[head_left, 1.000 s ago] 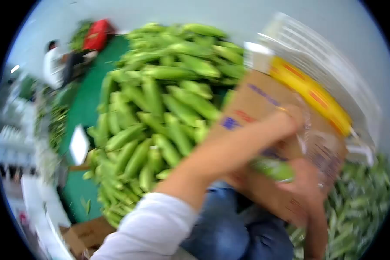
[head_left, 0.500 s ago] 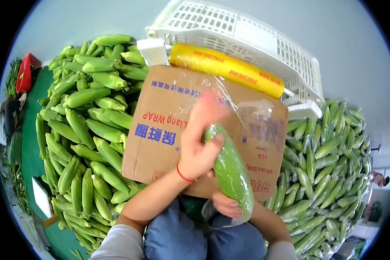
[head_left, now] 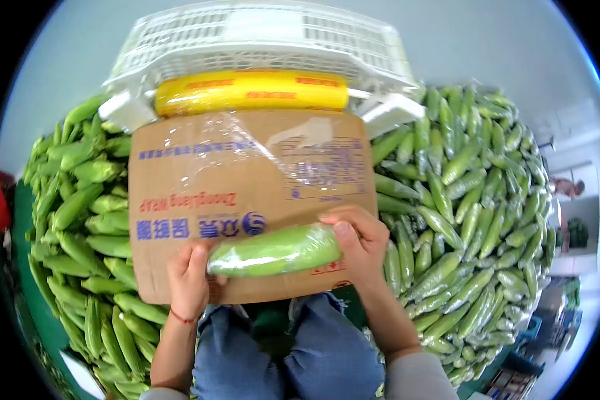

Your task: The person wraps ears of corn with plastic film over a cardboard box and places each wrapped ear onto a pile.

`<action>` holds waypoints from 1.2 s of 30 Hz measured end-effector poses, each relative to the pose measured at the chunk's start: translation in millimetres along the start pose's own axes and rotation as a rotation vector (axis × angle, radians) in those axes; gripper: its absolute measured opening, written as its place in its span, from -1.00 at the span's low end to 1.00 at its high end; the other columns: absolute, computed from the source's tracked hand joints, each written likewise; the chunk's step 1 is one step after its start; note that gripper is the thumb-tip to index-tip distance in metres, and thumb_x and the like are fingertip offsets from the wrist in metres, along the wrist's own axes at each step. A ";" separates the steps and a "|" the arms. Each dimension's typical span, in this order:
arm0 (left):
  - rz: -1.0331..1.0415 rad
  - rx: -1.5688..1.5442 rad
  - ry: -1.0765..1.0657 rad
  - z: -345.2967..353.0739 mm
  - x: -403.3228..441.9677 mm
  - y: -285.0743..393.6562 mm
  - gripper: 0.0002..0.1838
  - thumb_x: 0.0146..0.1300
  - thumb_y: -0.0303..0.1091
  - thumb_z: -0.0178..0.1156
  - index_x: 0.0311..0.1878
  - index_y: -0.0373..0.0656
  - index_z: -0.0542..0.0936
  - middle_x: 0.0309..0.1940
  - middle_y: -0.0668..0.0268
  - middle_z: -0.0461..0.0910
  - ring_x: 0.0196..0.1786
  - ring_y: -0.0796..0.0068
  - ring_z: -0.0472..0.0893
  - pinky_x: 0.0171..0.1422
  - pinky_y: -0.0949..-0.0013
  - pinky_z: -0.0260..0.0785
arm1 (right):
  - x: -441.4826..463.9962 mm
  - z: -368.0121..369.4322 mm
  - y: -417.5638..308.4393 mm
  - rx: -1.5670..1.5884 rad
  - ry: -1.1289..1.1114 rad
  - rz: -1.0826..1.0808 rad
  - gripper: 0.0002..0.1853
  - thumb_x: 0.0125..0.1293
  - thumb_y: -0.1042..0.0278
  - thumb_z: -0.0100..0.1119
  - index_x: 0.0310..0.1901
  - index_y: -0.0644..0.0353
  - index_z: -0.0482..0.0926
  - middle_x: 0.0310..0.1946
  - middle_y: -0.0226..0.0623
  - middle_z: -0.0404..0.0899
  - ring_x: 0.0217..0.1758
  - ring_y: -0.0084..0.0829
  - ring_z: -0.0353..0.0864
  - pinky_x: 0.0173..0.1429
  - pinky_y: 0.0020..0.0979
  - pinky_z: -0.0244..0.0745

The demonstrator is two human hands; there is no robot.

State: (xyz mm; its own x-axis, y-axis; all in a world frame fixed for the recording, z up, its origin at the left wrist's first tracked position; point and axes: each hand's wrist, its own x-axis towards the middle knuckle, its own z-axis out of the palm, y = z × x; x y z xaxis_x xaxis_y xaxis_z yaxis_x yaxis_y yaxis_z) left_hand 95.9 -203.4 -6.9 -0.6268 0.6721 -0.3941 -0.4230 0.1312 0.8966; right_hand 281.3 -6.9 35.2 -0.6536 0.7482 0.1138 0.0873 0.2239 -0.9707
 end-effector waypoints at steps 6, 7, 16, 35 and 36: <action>-0.027 0.473 -0.493 -15.9 -24.5 -10.8 -0.41 0.46 0.09 -0.08 -0.02 -0.40 0.49 -0.17 -0.03 0.59 -0.10 0.14 0.59 -0.01 0.28 0.46 | 0.6 31.1 7.9 0.991 -0.185 0.007 -0.76 0.48 0.35 -0.04 0.04 0.33 0.45 -0.45 -0.17 0.53 -0.33 -0.32 0.60 -0.17 -0.17 0.57; 0.000 0.421 -0.654 -6.1 -26.9 -2.3 -0.30 0.36 0.12 0.06 0.20 -0.41 0.30 0.11 -0.05 0.40 0.21 0.11 0.35 0.27 0.23 0.18 | 3.2 36.1 3.0 0.963 -0.180 0.021 -0.75 0.48 0.36 -0.02 0.07 0.32 0.41 -0.46 -0.17 0.52 -0.35 -0.32 0.59 -0.17 -0.16 0.57; 0.607 0.896 -0.826 135.5 5.0 68.9 -0.02 0.12 -0.03 0.38 0.46 -0.31 0.10 0.36 -0.09 0.21 0.38 0.01 0.31 0.43 0.16 0.15 | -19.5 -40.7 -10.3 0.712 0.056 0.160 0.13 -0.05 0.19 0.54 0.48 0.13 -0.04 0.20 -0.16 0.35 0.31 -0.27 0.36 0.33 -0.27 0.32; 0.482 1.016 0.049 -39.6 -20.6 -28.9 -0.70 0.33 -0.53 0.03 0.11 -0.33 0.51 -0.02 0.14 0.46 0.08 0.29 0.46 0.24 0.30 0.29 | 44.4 -234.2 236.7 -0.945 -0.431 0.643 -0.16 -0.19 -0.21 0.40 0.09 0.24 0.48 0.01 0.14 0.54 0.07 -0.01 0.56 0.13 -0.16 0.48; 0.554 1.119 0.052 -42.5 -15.9 -36.0 -0.70 0.32 -0.54 0.04 0.10 -0.32 0.51 -0.04 0.13 0.46 0.07 0.26 0.46 0.24 0.29 0.29 | 37.8 -226.2 246.2 -0.911 -0.428 0.646 -0.16 -0.20 -0.23 0.39 0.07 0.22 0.50 0.02 0.12 0.51 0.10 0.01 0.52 0.15 -0.14 0.46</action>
State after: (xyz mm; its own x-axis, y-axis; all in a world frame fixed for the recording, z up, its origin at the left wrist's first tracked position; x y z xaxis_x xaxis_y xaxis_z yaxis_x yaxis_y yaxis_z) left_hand 93.3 -249.7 -41.5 -0.5785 0.8088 0.1057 0.6778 0.4046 0.6139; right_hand 448.1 217.8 -151.6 -0.4748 0.6550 -0.5878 0.8797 0.3725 -0.2955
